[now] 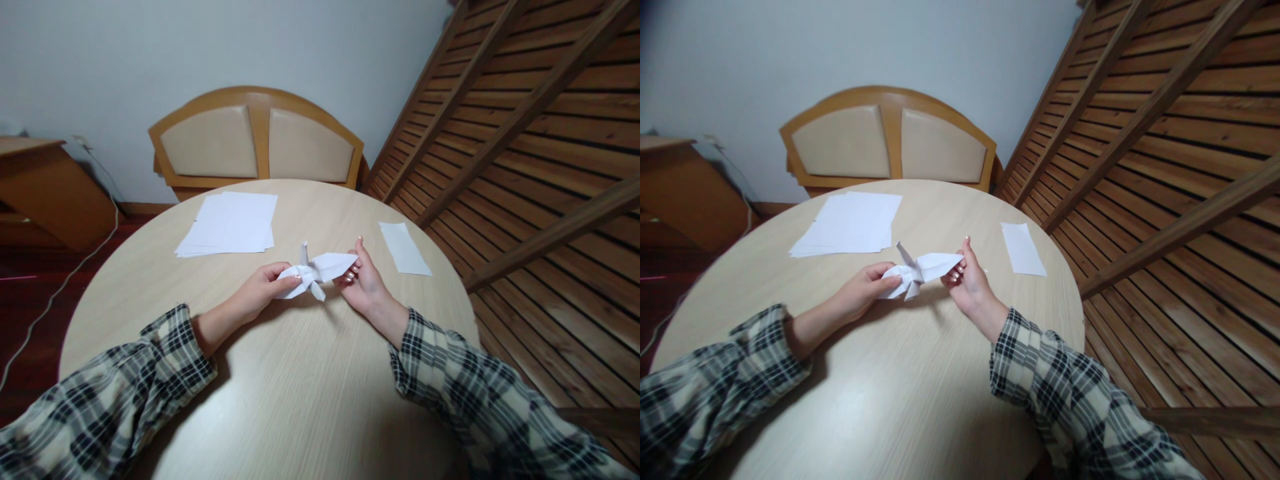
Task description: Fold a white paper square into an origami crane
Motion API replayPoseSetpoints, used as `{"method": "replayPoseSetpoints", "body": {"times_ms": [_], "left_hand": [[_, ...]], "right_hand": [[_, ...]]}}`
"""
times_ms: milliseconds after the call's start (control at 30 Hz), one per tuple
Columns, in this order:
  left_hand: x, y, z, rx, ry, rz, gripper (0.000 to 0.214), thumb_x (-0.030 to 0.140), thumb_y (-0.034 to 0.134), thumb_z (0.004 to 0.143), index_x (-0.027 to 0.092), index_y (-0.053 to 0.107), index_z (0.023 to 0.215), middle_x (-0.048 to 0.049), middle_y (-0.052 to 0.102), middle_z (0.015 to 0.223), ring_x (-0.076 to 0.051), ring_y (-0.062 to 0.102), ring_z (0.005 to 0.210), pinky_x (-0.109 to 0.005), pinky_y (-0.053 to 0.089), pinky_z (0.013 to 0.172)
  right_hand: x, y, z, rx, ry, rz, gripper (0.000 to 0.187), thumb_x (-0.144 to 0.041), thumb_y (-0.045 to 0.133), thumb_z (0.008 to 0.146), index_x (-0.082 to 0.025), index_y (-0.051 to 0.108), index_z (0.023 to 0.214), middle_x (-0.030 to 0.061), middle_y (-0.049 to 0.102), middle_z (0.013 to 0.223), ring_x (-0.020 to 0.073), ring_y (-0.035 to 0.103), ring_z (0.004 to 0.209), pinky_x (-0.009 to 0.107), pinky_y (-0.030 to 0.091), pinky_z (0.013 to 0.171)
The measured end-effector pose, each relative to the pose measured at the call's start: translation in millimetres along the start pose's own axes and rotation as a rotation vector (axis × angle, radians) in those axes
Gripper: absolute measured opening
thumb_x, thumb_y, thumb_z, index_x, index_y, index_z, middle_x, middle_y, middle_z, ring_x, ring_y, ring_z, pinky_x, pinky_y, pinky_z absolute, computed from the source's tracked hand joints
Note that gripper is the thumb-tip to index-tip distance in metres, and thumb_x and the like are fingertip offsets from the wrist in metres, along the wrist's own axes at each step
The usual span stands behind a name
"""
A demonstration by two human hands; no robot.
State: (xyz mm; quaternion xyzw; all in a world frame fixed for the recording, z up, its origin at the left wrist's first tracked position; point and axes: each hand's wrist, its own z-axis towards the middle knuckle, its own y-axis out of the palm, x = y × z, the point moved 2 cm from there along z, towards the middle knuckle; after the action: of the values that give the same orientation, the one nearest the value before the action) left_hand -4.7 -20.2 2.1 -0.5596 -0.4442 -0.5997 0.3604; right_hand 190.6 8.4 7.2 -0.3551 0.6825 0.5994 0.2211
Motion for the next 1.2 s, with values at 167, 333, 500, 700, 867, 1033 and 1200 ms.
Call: {"method": "replayPoseSetpoints", "body": {"times_ms": [167, 333, 500, 700, 867, 1033, 1200], "left_hand": [[-1, -2.6, 4, 0.095, 0.024, -0.045, 0.032, 0.041, 0.077, 0.072, 0.012, 0.064, 0.079, -0.0006, 0.059, 0.069, -0.010, 0.047, 0.060, -0.022, 0.032, 0.054], [-3, -5.0, 8, 0.138, 0.022, -0.098, 0.029, 0.040, 0.072, 0.078, 0.013, 0.067, 0.084, -0.0013, 0.060, 0.070, -0.010, 0.048, 0.058, -0.022, 0.033, 0.053], [-2, -2.6, 7, 0.153, 0.004, -0.072, 0.028, 0.040, 0.071, 0.078, 0.013, 0.067, 0.083, -0.0018, 0.060, 0.068, -0.010, 0.047, 0.056, -0.022, 0.032, 0.051], [4, 7.1, 1, 0.062, -0.007, -0.027, 0.030, 0.039, 0.074, 0.076, 0.013, 0.068, 0.091, -0.0006, 0.061, 0.073, -0.010, 0.049, 0.061, -0.022, 0.035, 0.054], [2, 8.9, 1, -0.067, 0.023, 0.100, 0.031, 0.037, 0.075, 0.074, 0.013, 0.066, 0.091, -0.0033, 0.064, 0.078, -0.013, 0.054, 0.067, -0.025, 0.041, 0.063], [-4, 8.2, 1, -0.189, 0.061, 0.338, 0.028, 0.040, 0.069, 0.080, 0.013, 0.064, 0.072, -0.0012, 0.058, 0.065, -0.012, 0.049, 0.060, -0.025, 0.035, 0.057], [4, 9.2, -3, -0.168, 0.221, 0.482, 0.027, 0.037, 0.066, 0.083, 0.014, 0.065, 0.070, -0.0034, 0.061, 0.071, -0.014, 0.053, 0.067, -0.027, 0.040, 0.064]], "right_hand": [[8, 4, -5, -0.113, -0.041, -0.147, 0.054, -0.073, 0.056, 0.079, -0.024, 0.040, 0.069, -0.0078, 0.039, 0.050, 0.0090, 0.033, 0.042, 0.024, 0.024, 0.042], [8, 7, -19, -0.161, -0.363, -0.599, 0.042, -0.066, 0.057, 0.084, -0.027, 0.043, 0.089, -0.0048, 0.056, 0.070, 0.0109, 0.046, 0.051, 0.027, 0.031, 0.047], [1, 12, -29, -0.195, -0.633, -0.831, 0.040, -0.045, 0.072, 0.080, -0.029, 0.048, 0.108, -0.0055, 0.049, 0.070, 0.0144, 0.048, 0.061, 0.030, 0.038, 0.058], [-2, 11, -25, -0.112, -0.754, -1.014, 0.015, -0.037, 0.062, 0.089, -0.024, 0.060, 0.082, -0.0010, 0.056, 0.074, 0.0148, 0.050, 0.066, 0.031, 0.038, 0.061], [-9, 6, -18, -0.026, -0.803, -0.970, 0.020, -0.037, 0.063, 0.088, -0.023, 0.057, 0.074, -0.0014, 0.057, 0.071, 0.0149, 0.050, 0.065, 0.031, 0.038, 0.062], [-13, 4, -16, -0.002, -0.800, -0.956, 0.023, -0.038, 0.063, 0.088, -0.023, 0.055, 0.072, -0.0017, 0.056, 0.069, 0.0148, 0.050, 0.065, 0.031, 0.039, 0.063], [-12, 4, -12, 0.019, -0.758, -0.901, 0.025, -0.040, 0.065, 0.086, -0.023, 0.053, 0.071, -0.0025, 0.054, 0.067, 0.0138, 0.048, 0.062, 0.029, 0.038, 0.060]]}}
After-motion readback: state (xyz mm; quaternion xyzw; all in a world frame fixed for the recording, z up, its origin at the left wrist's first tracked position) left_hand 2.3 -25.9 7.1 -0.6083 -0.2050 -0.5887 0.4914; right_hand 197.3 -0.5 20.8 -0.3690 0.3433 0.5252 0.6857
